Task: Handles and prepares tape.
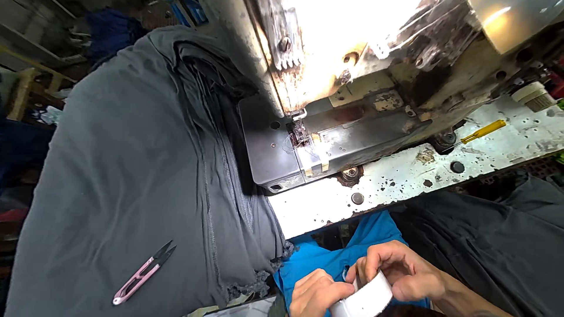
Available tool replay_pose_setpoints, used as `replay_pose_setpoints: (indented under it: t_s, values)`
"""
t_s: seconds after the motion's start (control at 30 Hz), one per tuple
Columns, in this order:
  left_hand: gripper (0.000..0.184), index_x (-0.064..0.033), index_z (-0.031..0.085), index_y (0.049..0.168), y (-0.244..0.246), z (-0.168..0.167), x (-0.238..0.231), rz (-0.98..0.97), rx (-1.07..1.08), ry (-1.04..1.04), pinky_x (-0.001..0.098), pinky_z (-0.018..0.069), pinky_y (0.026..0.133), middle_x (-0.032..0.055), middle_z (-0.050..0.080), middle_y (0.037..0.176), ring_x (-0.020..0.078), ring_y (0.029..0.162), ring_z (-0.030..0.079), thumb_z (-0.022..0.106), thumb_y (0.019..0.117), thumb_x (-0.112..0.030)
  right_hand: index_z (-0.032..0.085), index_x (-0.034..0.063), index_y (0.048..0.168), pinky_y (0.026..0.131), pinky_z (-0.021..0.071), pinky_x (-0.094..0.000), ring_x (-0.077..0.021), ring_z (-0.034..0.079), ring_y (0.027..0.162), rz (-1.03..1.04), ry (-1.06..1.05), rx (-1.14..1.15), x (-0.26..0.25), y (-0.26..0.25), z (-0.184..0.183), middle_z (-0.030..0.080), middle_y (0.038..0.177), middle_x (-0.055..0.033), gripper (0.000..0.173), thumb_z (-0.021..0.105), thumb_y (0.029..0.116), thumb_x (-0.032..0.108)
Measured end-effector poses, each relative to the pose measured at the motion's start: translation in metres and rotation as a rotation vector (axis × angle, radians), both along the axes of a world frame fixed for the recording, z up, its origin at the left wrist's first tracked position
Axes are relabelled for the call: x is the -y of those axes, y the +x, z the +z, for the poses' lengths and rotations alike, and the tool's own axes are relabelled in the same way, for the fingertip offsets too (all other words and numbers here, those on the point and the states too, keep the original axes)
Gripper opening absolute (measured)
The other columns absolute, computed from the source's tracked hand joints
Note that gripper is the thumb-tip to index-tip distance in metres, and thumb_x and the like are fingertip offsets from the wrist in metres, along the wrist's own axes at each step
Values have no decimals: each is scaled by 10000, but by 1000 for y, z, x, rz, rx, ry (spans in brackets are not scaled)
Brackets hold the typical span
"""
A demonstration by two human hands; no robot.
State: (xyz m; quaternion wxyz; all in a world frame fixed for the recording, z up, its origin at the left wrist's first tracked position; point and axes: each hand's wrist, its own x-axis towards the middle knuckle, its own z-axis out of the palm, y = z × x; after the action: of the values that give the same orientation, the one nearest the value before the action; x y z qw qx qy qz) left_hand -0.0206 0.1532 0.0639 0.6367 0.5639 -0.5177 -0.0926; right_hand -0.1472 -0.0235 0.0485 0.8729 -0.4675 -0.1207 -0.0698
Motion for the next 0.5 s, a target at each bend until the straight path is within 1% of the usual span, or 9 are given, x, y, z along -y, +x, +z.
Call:
replay_pose_setpoints:
  t_s: [0.03, 0.13, 0.33, 0.5]
  values:
    - [277, -99, 644, 1011, 0, 2, 0, 5, -1, 9, 154, 500, 708, -12, 614, 802, 42, 736, 594, 783, 892, -307, 644, 104, 1207, 1009, 519, -327, -85, 672, 1078, -1, 3, 4, -1, 1, -1, 717, 1118, -3, 268, 590, 1001, 265]
    - [274, -92, 642, 1010, 0, 5, 0, 15, 1, 20, 153, 491, 699, -4, 600, 784, 47, 719, 583, 785, 889, -291, 638, 102, 1196, 1017, 507, -329, -75, 669, 1046, -5, 7, 14, -2, 3, -3, 710, 1070, 5, 256, 588, 993, 250]
    - [267, -83, 647, 1013, -1, 9, -1, 17, 6, 38, 140, 469, 666, 3, 580, 760, 45, 698, 564, 781, 890, -278, 635, 90, 1179, 1064, 476, -369, -95, 663, 1068, 12, 27, 26, -4, 6, -8, 704, 1050, -4, 242, 576, 992, 233]
    - [262, -77, 654, 1004, -1, 11, -2, 26, 16, 45, 144, 459, 645, 9, 575, 738, 49, 674, 552, 783, 886, -272, 640, 86, 1148, 1068, 474, -376, -96, 664, 1063, 7, 13, 17, -4, 8, -8, 703, 1030, -7, 222, 573, 986, 222]
